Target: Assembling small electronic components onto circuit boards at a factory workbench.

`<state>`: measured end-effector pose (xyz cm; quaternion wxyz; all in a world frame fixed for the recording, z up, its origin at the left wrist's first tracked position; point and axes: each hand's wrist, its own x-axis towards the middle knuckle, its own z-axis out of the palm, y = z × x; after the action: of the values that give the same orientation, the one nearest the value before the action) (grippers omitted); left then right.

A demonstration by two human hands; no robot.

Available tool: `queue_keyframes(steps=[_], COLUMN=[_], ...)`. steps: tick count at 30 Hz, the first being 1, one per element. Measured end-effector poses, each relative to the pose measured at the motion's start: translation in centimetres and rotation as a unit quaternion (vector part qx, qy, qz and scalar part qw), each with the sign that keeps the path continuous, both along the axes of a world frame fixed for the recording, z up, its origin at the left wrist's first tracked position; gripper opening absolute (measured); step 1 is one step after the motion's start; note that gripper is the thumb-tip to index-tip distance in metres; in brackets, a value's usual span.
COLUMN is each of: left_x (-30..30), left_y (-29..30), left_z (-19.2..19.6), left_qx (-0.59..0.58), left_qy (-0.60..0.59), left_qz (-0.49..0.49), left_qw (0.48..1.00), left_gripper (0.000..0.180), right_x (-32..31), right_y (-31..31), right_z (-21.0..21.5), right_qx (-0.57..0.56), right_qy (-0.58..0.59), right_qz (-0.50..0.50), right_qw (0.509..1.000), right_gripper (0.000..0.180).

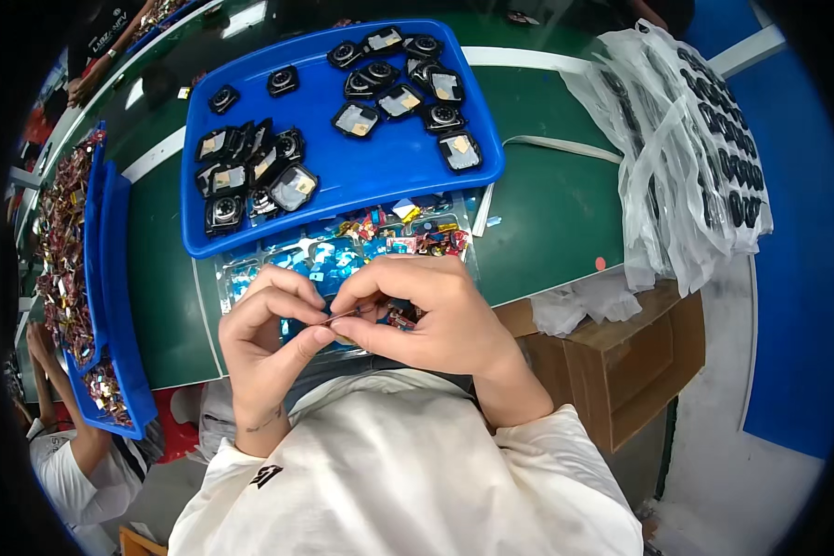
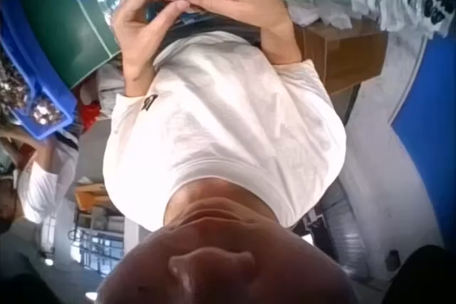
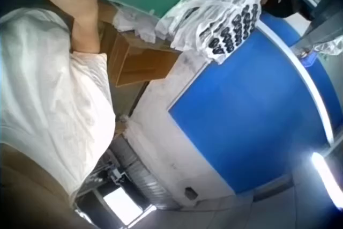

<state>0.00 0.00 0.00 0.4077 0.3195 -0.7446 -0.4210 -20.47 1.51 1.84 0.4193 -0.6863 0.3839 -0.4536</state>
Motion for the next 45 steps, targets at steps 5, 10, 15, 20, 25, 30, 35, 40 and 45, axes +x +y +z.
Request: queue_keyframes(steps=[5, 10, 15, 20, 25, 30, 35, 40, 45], left_x=[-0.3, -1.0, -1.3, -1.3, -1.4, -1.2, -1.5, -1.5, -1.3], left_y=[0.9, 1.4, 0.8, 0.9, 1.1, 1.1, 1.2, 1.2, 1.3], left_z=[0.5, 1.3, 1.4, 1.6, 1.6, 1.2, 1.8, 1.6, 1.3], left_qx=[0.202, 0.251, 0.301, 0.369, 0.315, 0.278, 0.287, 0.312, 0.305], left_qy=[0.194, 0.187, 0.105, 0.2, 0.192, 0.167, 0.156, 0.151, 0.189], left_qz=[0.054, 0.04, 0.042, 0.018, 0.055, 0.053, 0.058, 0.056, 0.031], left_qw=[0.958, 0.949, 0.947, 0.908, 0.928, 0.944, 0.943, 0.936, 0.933], left_gripper=[0.014, 0.023, 0.015, 0.008, 0.006, 0.005, 0.004, 0.005, 0.005], right_x=[-0.6, -0.1, -0.1, -0.2, 0.2, -0.4, -0.4, -0.2, -0.1], right_y=[-0.5, -0.4, -0.8, -1.2, -0.1, -0.4, -0.1, 0.1, 0.1], right_z=[-0.2, -0.9, -1.7, -1.3, -0.7, -1.2, -1.2, -1.5, -1.2], right_qx=[-0.043, -0.036, -0.159, -0.224, 0.004, -0.033, 0.026, 0.084, 0.075], right_qy=[0.006, -0.014, -0.023, -0.02, -0.163, -0.122, -0.166, -0.205, -0.15], right_qz=[-0.01, -0.072, -0.047, -0.036, -0.063, -0.018, -0.012, 0.024, -0.055], right_qw=[0.999, 0.997, 0.986, 0.974, 0.985, 0.992, 0.986, 0.975, 0.984], right_gripper=[0.014, 0.017, 0.021, 0.022, 0.016, 0.008, 0.006, 0.006, 0.005])
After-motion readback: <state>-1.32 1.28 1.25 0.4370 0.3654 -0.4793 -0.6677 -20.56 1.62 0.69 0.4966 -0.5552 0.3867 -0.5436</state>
